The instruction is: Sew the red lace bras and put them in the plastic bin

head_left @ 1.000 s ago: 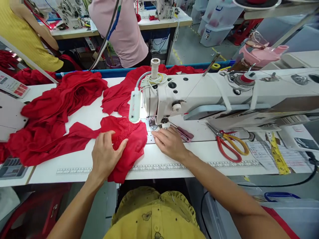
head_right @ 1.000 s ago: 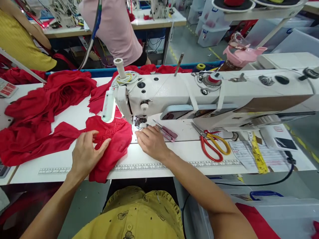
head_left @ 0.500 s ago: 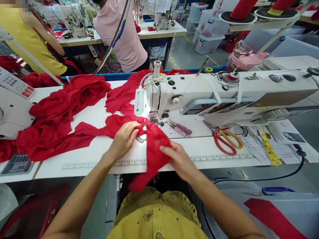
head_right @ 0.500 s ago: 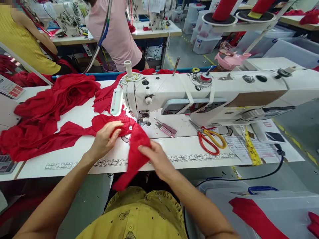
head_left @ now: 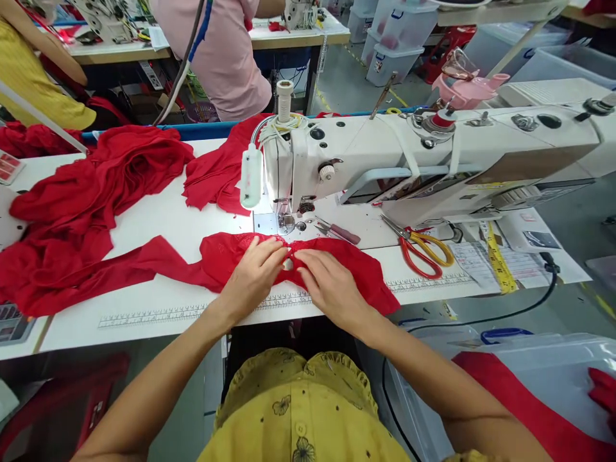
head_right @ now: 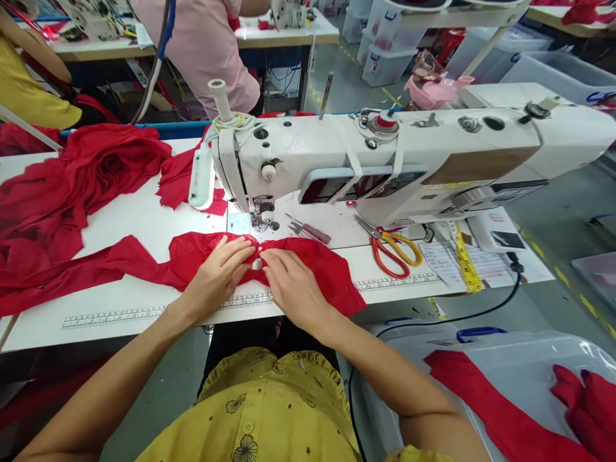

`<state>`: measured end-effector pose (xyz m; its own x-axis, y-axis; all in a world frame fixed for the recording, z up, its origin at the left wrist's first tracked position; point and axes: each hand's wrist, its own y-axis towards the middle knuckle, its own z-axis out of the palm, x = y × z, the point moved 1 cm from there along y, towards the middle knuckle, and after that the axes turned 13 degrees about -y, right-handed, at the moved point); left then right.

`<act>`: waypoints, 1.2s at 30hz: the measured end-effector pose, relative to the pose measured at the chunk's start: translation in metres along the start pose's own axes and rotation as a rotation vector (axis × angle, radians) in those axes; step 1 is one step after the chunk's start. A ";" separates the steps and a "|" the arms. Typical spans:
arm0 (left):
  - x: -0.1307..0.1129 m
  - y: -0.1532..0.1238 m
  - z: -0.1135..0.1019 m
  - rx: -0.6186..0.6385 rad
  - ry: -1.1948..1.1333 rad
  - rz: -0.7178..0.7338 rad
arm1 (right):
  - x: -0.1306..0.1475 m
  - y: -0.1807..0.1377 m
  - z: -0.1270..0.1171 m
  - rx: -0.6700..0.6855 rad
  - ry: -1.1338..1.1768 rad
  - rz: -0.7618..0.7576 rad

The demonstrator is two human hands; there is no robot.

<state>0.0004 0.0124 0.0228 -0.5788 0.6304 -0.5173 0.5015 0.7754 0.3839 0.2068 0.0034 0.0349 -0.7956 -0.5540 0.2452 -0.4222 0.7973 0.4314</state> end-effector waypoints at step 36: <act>0.008 -0.019 -0.003 0.201 0.127 -0.171 | -0.022 0.003 0.020 0.326 0.016 -0.130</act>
<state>-0.0160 0.0030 0.0139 -0.7354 0.5004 -0.4570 0.4995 0.8560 0.1335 0.2142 0.0229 0.0132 -0.7200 -0.6576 0.2215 -0.6382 0.7529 0.1607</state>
